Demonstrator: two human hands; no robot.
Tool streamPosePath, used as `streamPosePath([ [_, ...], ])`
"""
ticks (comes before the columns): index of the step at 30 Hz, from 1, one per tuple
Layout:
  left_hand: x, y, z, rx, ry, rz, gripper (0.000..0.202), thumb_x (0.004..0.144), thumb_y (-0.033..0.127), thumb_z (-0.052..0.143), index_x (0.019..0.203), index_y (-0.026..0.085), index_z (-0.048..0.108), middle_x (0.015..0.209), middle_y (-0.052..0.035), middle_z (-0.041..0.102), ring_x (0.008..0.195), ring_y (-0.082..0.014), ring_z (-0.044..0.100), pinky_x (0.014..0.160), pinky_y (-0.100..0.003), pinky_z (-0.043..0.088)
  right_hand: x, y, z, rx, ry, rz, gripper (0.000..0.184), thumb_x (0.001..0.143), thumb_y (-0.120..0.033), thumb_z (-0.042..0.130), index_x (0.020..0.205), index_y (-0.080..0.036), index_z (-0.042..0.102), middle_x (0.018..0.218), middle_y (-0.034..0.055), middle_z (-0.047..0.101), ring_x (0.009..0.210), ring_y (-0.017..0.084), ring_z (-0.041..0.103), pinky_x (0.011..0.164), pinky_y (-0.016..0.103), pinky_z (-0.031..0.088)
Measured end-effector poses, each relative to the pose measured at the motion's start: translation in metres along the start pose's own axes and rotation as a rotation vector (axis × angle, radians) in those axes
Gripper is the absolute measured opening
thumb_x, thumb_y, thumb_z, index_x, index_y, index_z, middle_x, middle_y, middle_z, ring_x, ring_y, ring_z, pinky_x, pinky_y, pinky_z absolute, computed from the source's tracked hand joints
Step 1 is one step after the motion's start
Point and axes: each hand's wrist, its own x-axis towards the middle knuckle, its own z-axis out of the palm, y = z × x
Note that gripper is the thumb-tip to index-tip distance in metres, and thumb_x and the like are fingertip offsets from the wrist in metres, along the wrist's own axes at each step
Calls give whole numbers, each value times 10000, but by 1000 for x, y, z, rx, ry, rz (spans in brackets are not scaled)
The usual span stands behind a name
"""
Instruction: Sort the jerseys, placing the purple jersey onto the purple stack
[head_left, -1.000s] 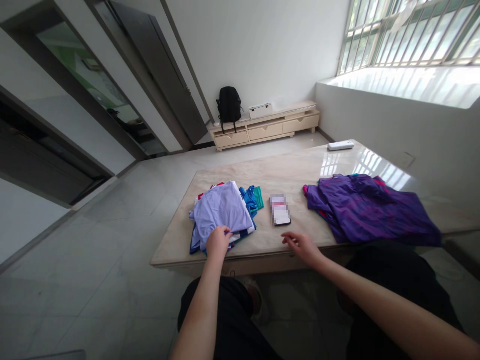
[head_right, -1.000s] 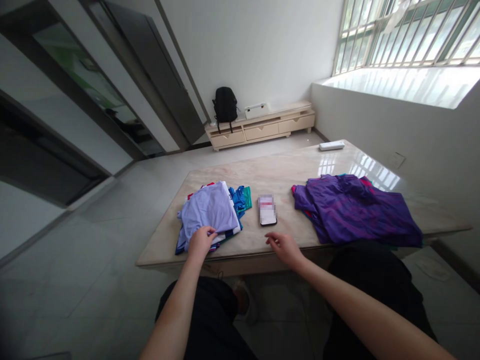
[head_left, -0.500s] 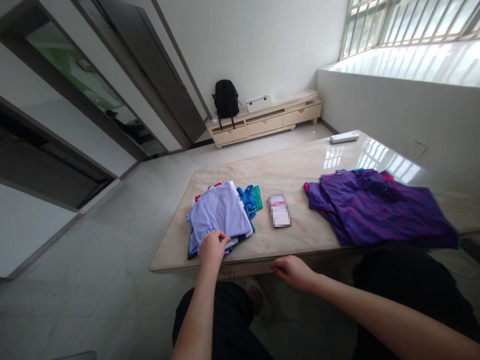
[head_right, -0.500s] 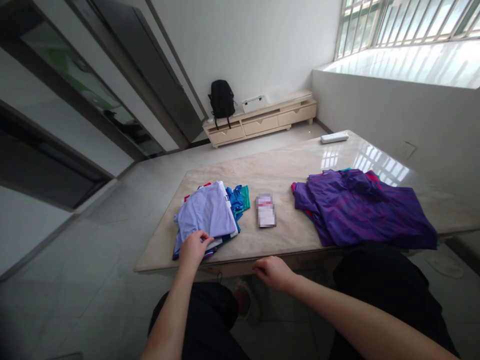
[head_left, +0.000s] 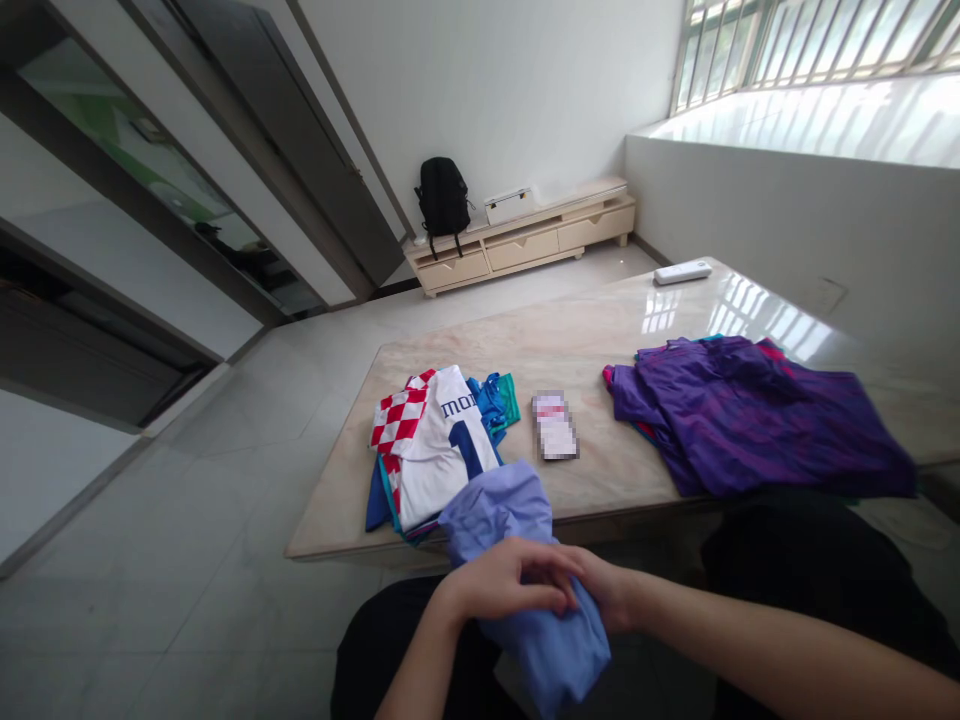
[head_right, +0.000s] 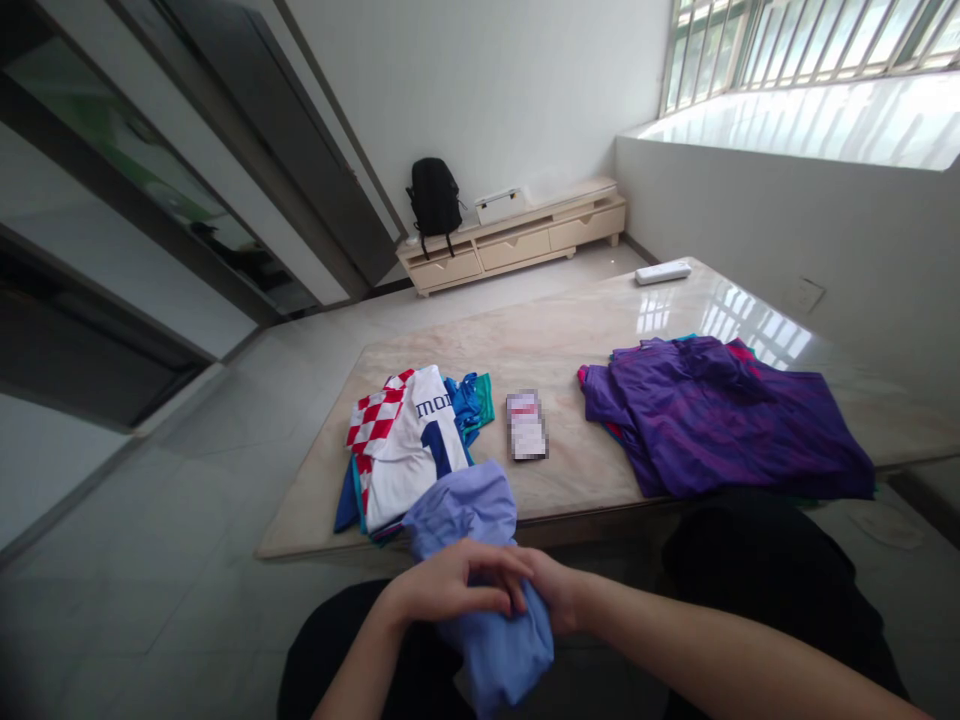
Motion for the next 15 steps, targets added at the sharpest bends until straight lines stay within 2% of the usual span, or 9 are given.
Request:
streamPosePath([
  [2, 5, -7, -9, 130, 264, 7, 396, 943, 427, 639, 1275, 218, 685, 1022, -65, 787, 932, -219, 737, 925, -360, 561, 0, 4, 2, 30, 65, -62, 301, 845, -343, 570, 980, -114, 711, 874, 118, 766, 839, 218, 739, 917, 336, 549],
  [4, 7, -21, -23, 390, 594, -19, 308, 966, 350, 584, 1220, 222, 701, 1120, -73, 761, 1063, -232, 702, 1020, -374, 520, -1, 5, 1, 8, 175, -136, 346, 740, -226, 599, 1061, -129, 683, 881, 100, 769, 837, 224, 739, 914, 360, 551],
  [6, 9, -39, -34, 642, 810, -100, 328, 934, 275, 595, 1243, 215, 686, 1279, -99, 690, 1235, -263, 624, 1123, -401, 452, -2, 2, 0, -53, 279, -180, 416, 680, -198, 603, 1090, -151, 655, 834, 70, 756, 781, 229, 726, 855, 380, 566],
  [9, 14, -64, -40, 830, 879, -237, 529, 871, 208, 637, 1397, 205, 582, 1475, -135, 540, 1408, -306, 493, 1194, -442, 386, -3, -3, -3, -128, 350, -222, 391, 646, -203, 594, 1031, -170, 653, 762, 22, 716, 696, 201, 688, 760, 339, 566],
  [12, 21, -78, -41, 886, 956, -264, 670, 844, 160, 646, 1490, 219, 476, 1601, -133, 392, 1485, -317, 393, 1222, -442, 350, -3, -5, -8, -219, 393, -256, 318, 615, -182, 588, 918, -166, 682, 726, 5, 697, 650, 180, 659, 681, 291, 547],
  [15, 27, -80, -47, 896, 1065, -219, 694, 842, 117, 630, 1503, 208, 440, 1543, -135, 440, 1434, -309, 436, 1204, -435, 366, -1, -5, -17, -326, 437, -263, 267, 622, -169, 585, 859, -174, 708, 719, 1, 715, 646, 180, 658, 654, 278, 542],
])
